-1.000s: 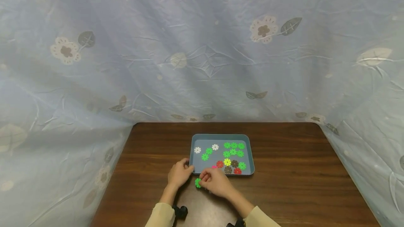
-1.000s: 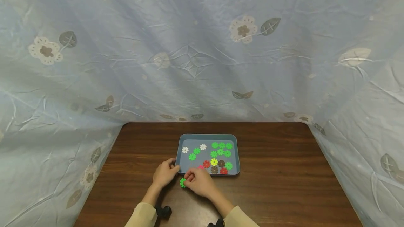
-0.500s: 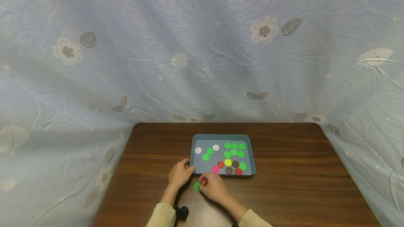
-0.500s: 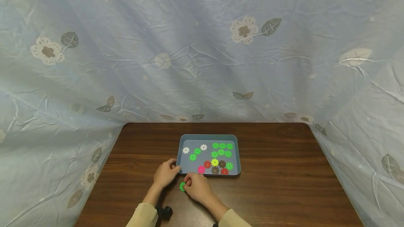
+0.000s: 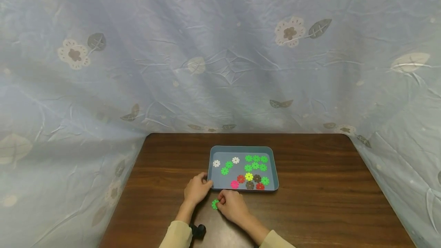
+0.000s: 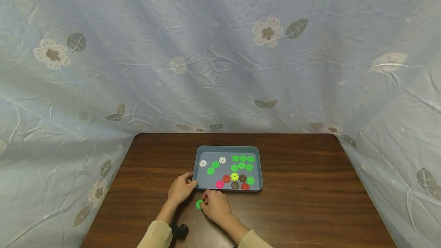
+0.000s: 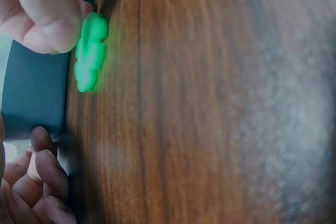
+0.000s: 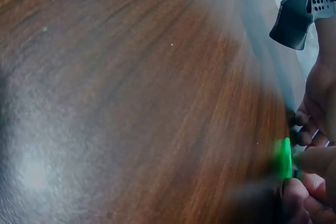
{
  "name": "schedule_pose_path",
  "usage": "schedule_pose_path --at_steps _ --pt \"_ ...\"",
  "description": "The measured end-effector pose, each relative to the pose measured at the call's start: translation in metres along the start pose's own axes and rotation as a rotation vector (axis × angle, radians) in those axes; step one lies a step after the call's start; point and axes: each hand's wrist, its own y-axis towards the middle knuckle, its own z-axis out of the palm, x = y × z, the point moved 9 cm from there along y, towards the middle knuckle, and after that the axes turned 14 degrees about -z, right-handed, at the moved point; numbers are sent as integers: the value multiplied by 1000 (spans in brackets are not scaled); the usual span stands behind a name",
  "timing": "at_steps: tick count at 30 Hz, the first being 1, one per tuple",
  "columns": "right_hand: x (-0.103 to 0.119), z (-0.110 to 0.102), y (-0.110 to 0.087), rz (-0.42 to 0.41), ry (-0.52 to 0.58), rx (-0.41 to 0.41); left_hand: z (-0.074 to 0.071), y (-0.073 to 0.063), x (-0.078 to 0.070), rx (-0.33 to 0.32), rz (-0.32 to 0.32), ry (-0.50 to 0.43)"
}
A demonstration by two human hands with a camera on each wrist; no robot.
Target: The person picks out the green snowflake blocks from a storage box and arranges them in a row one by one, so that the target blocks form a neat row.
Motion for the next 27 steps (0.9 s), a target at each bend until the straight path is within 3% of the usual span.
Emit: schedule_pose_path --at_steps 7,13,20,27 --pt "13 -9 9 -81 -4 29 -4 1 1 -4 3 3" --pt "18 -31 27 -149 -43 11 -6 2 1 -8 1 2" --pt "-9 -54 46 -99 -77 -69 -3 1 1 -4 4 -9" --pt "-49 -53 62 21 -50 -17 1 1 2 5 -1 -9"
